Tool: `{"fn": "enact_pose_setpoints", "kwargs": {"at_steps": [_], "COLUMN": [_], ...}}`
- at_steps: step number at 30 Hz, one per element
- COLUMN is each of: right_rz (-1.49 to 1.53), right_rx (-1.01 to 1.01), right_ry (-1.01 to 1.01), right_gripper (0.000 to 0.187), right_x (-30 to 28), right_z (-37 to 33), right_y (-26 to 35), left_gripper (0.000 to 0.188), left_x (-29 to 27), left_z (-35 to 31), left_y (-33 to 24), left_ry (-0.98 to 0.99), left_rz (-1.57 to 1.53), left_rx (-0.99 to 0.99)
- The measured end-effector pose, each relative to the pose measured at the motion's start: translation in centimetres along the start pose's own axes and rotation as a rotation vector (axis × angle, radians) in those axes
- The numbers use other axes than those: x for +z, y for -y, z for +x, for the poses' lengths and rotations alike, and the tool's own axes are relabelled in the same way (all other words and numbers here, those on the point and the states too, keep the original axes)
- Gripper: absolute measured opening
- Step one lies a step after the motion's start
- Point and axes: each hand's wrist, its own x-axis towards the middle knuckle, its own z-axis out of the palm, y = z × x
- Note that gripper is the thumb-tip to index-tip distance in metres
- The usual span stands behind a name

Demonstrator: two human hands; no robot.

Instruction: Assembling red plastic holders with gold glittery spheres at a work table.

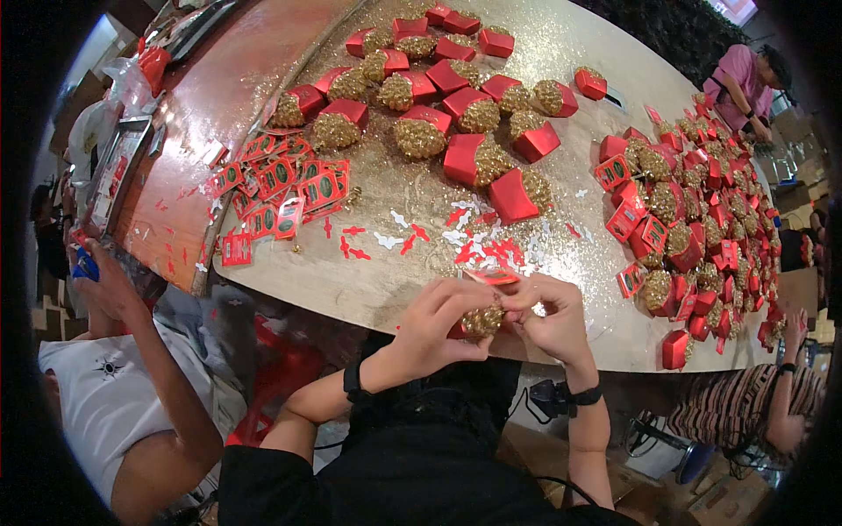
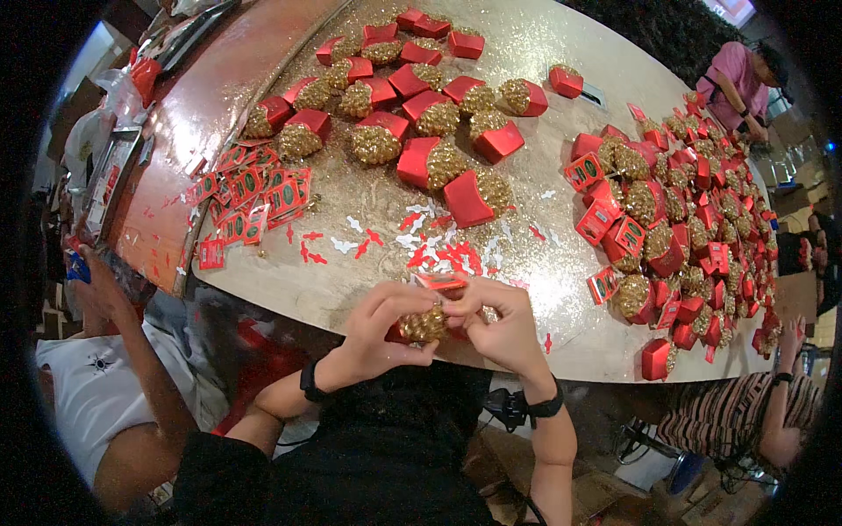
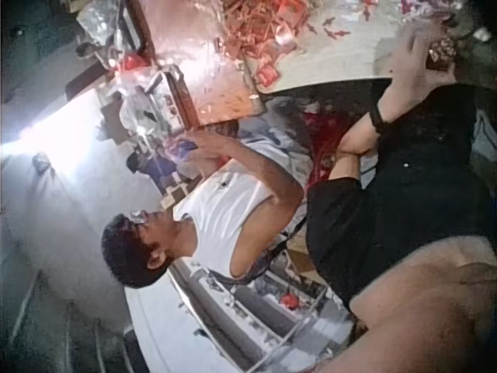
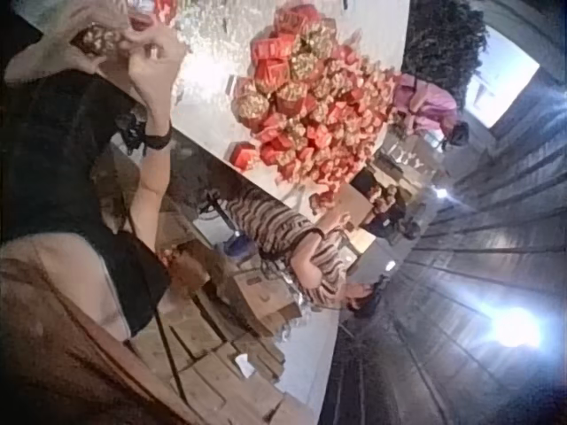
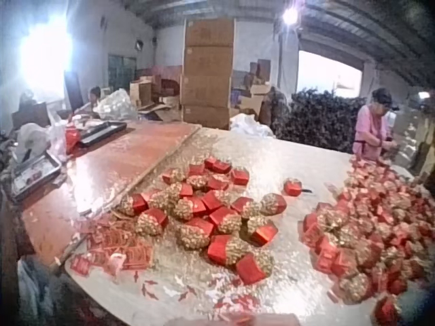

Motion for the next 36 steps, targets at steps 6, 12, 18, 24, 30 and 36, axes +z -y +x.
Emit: {"fn": "enact_pose_setpoints", "kwargs": {"at_steps": [6,12,18,24,30,36], "right_rz": [-1.114,-0.702,-0.444,-0.652,-0.514,0.954], "right_rx": [-0.176,-0.124,-0.398,-0.608,-0.404,0.208], "right_ry": [-1.006,-0.433,0.022,0.191,-0.004,-0.121], "right_gripper": [0.027,0.015,0.021,0.02,0.017,0.024], "right_x": [-4.6,1.1,10.6,13.2,8.0,1.9], "right_z": [0.9,2.5,13.0,17.9,13.5,4.3], "right_y": [4.5,3.6,-0.9,-4.0,-0.9,0.7], "left_gripper": [0.054,0.03,0.025,0.024,0.021,0.021], "left_x": [-3.6,-3.8,-3.8,-3.3,-3.1,-2.6], "left_z": [-0.9,-2.3,-2.1,-2.5,-2.6,-2.1], "left_y": [1.1,1.9,2.1,2.9,2.9,2.0], "left_ry": [-0.164,-0.427,-0.436,-0.486,-0.434,-0.255], "left_rz": [0.419,0.413,0.31,0.258,0.069,0.22], "left_rx": [-0.01,-0.012,-0.029,-0.137,-0.258,-0.364]}}
